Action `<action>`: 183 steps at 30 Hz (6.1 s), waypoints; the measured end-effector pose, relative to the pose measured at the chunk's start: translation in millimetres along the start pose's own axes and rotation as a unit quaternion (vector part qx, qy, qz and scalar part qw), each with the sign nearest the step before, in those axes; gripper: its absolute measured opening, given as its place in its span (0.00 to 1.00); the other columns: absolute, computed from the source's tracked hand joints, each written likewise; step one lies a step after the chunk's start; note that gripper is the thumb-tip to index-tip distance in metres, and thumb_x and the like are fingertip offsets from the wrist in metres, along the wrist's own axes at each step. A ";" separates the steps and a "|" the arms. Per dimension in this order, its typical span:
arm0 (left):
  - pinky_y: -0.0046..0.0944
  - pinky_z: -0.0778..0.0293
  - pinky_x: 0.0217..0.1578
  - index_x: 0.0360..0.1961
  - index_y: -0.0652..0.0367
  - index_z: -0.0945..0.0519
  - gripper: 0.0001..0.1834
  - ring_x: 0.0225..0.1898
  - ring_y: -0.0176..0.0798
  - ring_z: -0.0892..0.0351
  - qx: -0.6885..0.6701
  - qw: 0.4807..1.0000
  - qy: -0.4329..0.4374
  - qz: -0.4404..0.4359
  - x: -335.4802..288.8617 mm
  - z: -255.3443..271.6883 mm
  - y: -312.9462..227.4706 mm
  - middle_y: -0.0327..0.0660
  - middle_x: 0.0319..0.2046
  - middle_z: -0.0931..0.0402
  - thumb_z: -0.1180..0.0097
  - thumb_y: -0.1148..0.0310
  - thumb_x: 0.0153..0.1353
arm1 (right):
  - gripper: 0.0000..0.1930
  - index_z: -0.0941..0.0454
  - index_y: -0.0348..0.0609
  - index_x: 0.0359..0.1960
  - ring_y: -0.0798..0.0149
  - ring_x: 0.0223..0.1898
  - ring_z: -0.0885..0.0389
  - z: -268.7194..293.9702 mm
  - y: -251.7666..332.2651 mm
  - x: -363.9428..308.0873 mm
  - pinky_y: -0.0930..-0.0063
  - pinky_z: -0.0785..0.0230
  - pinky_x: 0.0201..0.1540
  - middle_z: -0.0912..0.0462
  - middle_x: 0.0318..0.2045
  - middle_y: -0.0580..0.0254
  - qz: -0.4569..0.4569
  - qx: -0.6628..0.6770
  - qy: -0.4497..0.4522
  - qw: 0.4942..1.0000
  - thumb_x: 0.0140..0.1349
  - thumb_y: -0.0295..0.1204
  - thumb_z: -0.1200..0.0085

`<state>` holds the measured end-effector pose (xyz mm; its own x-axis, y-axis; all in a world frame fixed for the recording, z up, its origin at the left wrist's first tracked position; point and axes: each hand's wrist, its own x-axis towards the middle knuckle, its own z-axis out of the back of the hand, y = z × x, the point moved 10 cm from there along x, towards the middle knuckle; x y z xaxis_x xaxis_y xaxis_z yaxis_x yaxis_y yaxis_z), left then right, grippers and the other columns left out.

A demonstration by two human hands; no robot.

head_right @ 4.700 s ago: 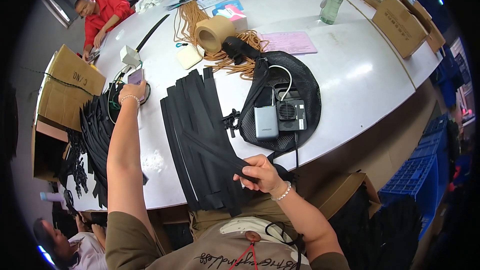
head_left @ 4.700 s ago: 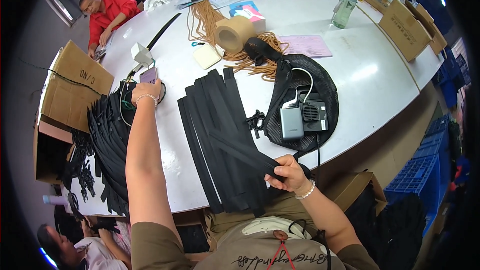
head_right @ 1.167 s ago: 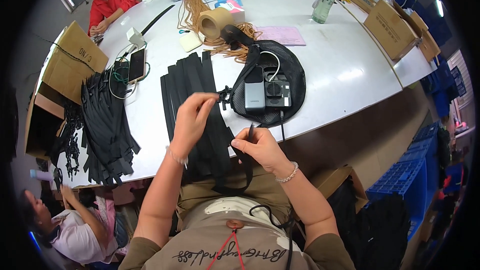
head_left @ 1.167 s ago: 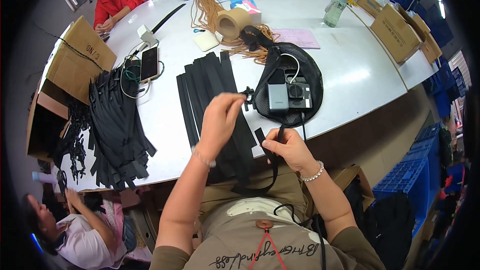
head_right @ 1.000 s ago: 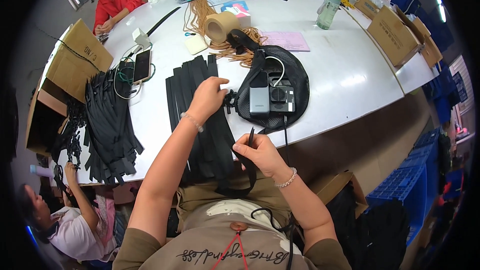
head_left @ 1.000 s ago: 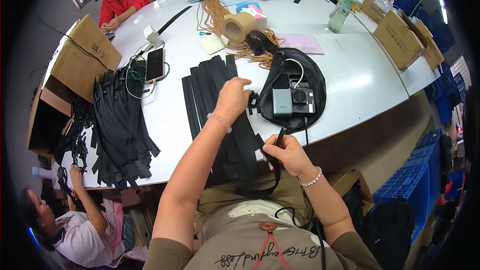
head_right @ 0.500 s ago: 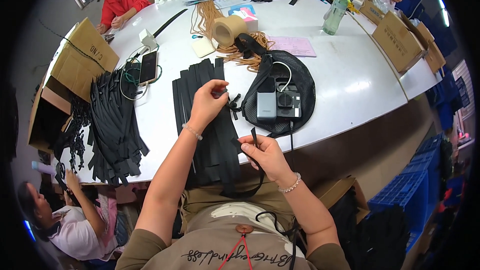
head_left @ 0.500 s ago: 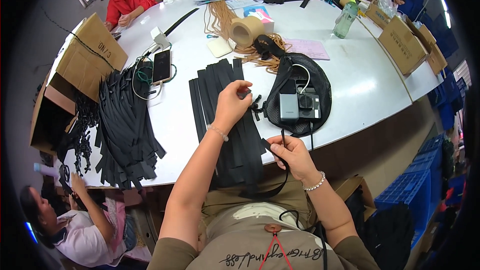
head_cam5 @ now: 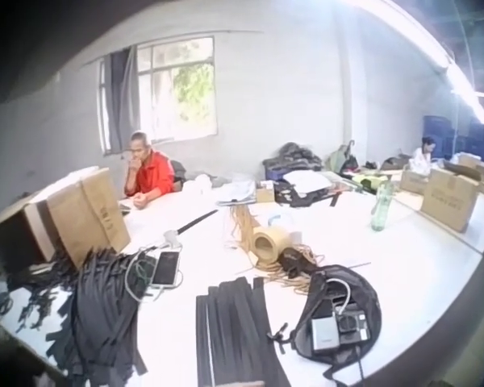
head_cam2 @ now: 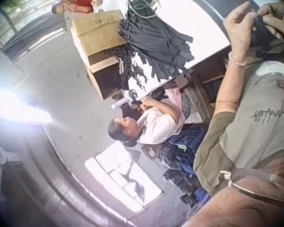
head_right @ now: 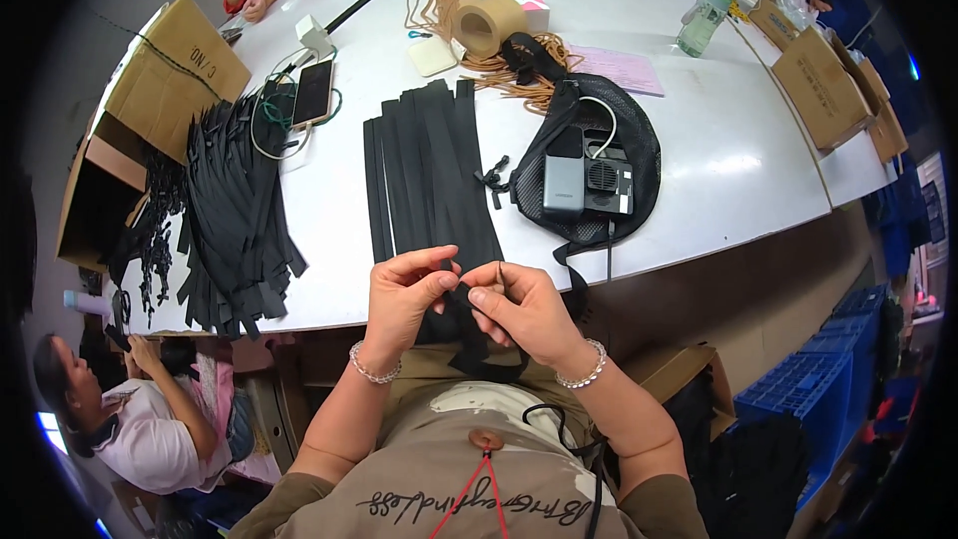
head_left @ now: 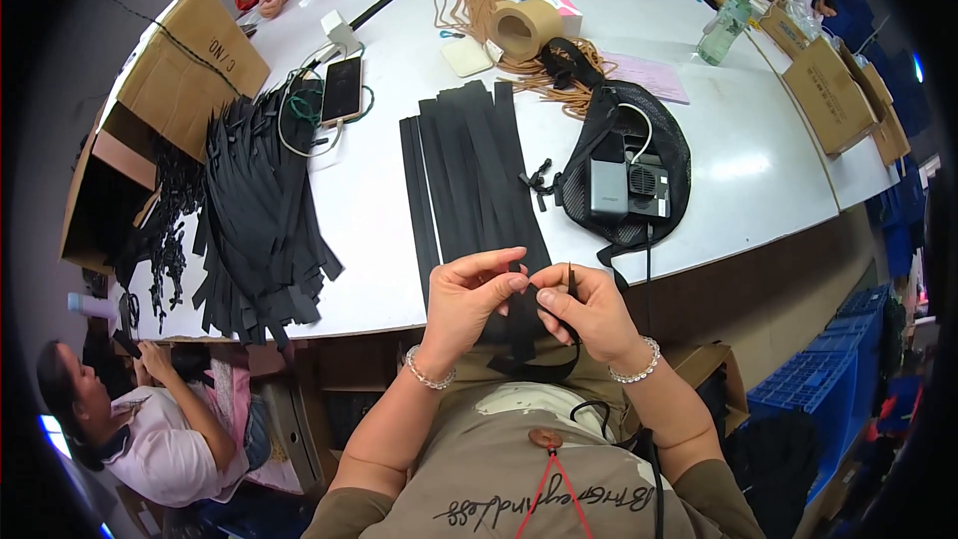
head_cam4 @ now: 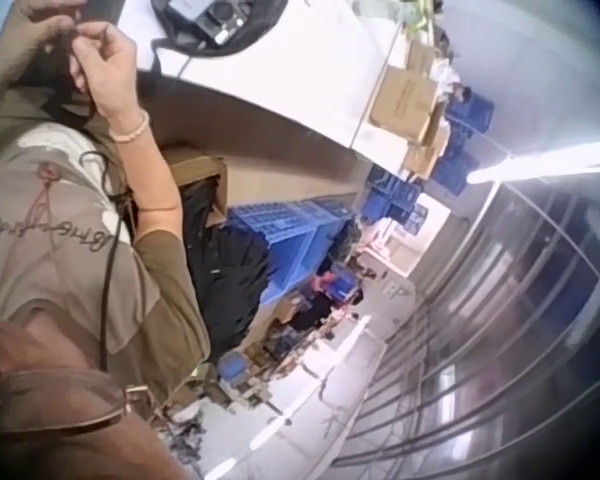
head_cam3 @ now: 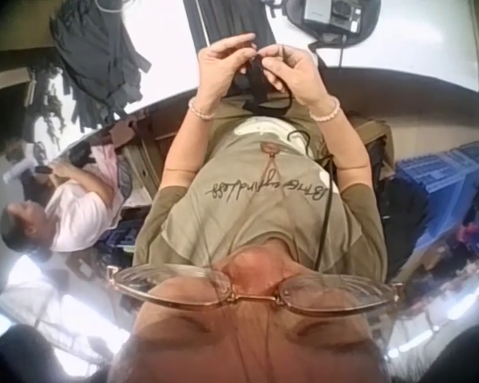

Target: Assembling plastic buckles onto black straps.

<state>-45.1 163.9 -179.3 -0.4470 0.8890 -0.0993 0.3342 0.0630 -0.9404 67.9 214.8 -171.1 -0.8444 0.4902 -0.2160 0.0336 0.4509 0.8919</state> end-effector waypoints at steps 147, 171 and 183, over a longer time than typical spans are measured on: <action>0.24 0.28 0.33 0.43 0.64 0.22 0.11 0.32 0.24 0.25 -0.189 0.978 0.077 0.052 -29.4 -18.8 51.6 0.37 0.34 0.20 0.46 0.70 0.61 | 0.10 0.28 0.34 0.19 0.82 0.15 0.40 1.5 -9.1 -6.7 0.86 0.51 0.15 0.32 0.22 0.71 -0.016 -0.040 0.012 0.999 0.58 0.22 0.52; 0.27 0.26 0.37 0.42 0.65 0.22 0.09 0.34 0.28 0.23 -0.061 0.994 0.029 -0.080 -26.8 -7.6 19.8 0.40 0.37 0.22 0.48 0.73 0.62 | 0.07 0.26 0.33 0.26 0.77 0.25 0.35 -1.3 12.0 -8.5 0.83 0.42 0.27 0.29 0.24 0.66 0.133 -0.224 -0.028 0.965 0.60 0.23 0.51; 0.29 0.26 0.40 0.43 0.62 0.24 0.10 0.37 0.30 0.24 -0.337 0.936 0.067 0.075 -31.1 -28.1 54.3 0.39 0.37 0.23 0.47 0.70 0.62 | 0.06 0.28 0.34 0.22 0.79 0.21 0.38 -10.0 24.9 -11.0 0.84 0.46 0.23 0.31 0.22 0.69 0.175 -0.192 -0.012 0.966 0.56 0.20 0.51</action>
<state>10.2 152.4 -218.2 -0.2598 0.9569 -0.1295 0.8528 0.1645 -0.4957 72.6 213.2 -142.6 -0.8041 0.5823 0.1195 0.1089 -0.0534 0.9926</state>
